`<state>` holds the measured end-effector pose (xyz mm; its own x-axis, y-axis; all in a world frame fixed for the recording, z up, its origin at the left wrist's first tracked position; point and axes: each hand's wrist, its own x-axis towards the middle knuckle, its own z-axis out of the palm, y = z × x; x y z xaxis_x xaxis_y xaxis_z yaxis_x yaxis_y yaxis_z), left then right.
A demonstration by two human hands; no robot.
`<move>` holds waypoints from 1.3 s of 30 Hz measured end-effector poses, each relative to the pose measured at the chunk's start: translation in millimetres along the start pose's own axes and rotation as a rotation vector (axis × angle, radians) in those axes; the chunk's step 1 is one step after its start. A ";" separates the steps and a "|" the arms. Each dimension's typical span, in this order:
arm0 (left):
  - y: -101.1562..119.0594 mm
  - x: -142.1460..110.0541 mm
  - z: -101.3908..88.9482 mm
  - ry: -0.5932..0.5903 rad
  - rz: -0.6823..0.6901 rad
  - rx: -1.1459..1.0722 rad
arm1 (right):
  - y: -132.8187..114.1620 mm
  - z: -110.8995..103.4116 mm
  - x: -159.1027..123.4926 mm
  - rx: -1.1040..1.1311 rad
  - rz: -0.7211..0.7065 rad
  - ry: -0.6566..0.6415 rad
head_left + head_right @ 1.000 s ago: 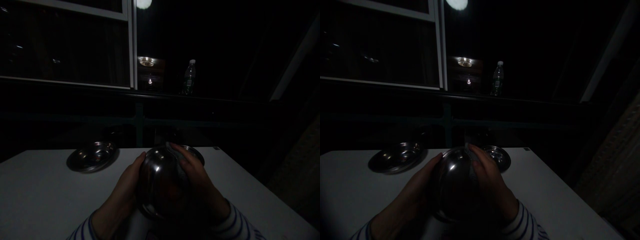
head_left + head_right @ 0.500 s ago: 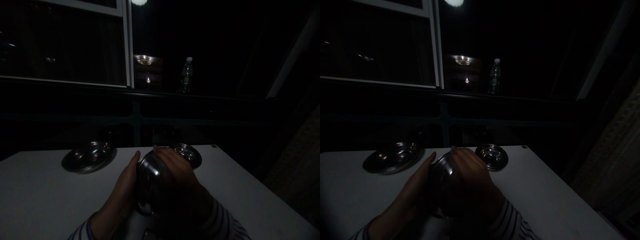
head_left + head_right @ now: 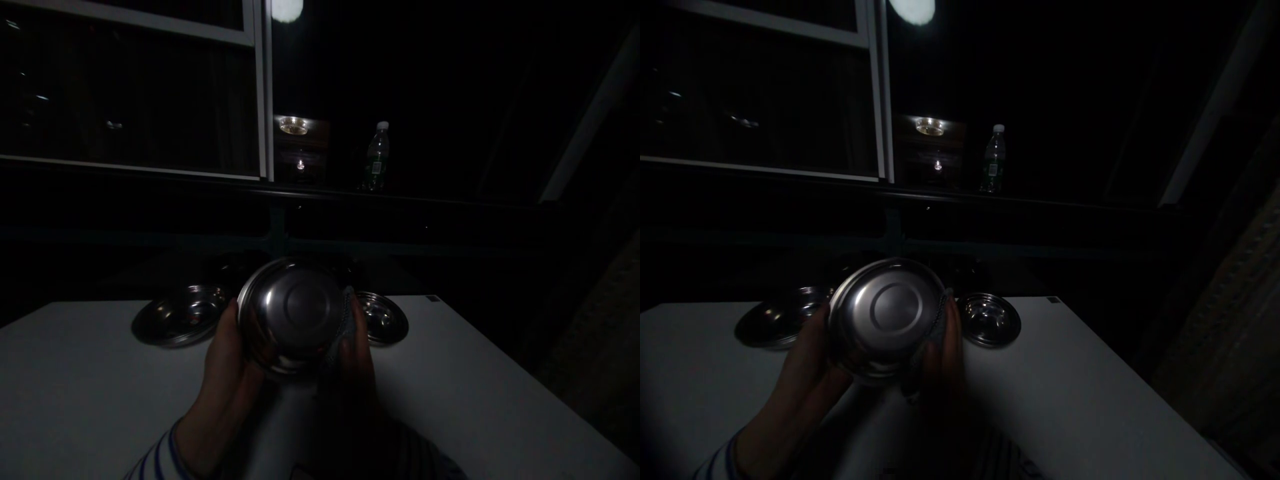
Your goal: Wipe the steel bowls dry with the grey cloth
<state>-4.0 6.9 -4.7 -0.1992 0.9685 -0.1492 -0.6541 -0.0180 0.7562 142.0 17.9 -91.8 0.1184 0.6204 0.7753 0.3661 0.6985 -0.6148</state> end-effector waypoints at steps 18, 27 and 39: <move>-15.9 -5.8 1.5 0.147 -0.173 0.126 | -17.7 5.6 -0.2 -0.604 -0.827 -0.307; -11.7 -3.6 1.9 0.153 -0.122 0.206 | 8.3 -27.9 24.3 -0.408 -0.261 -0.241; -27.7 -14.5 1.5 0.083 -0.337 0.395 | -15.3 -19.4 22.3 -0.454 -0.479 -0.342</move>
<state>18.0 -6.3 -22.5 -0.0929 0.8812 -0.4636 -0.3704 0.4016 0.8376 157.0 14.1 -62.3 -0.4170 0.4134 0.8094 0.6597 0.7503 -0.0433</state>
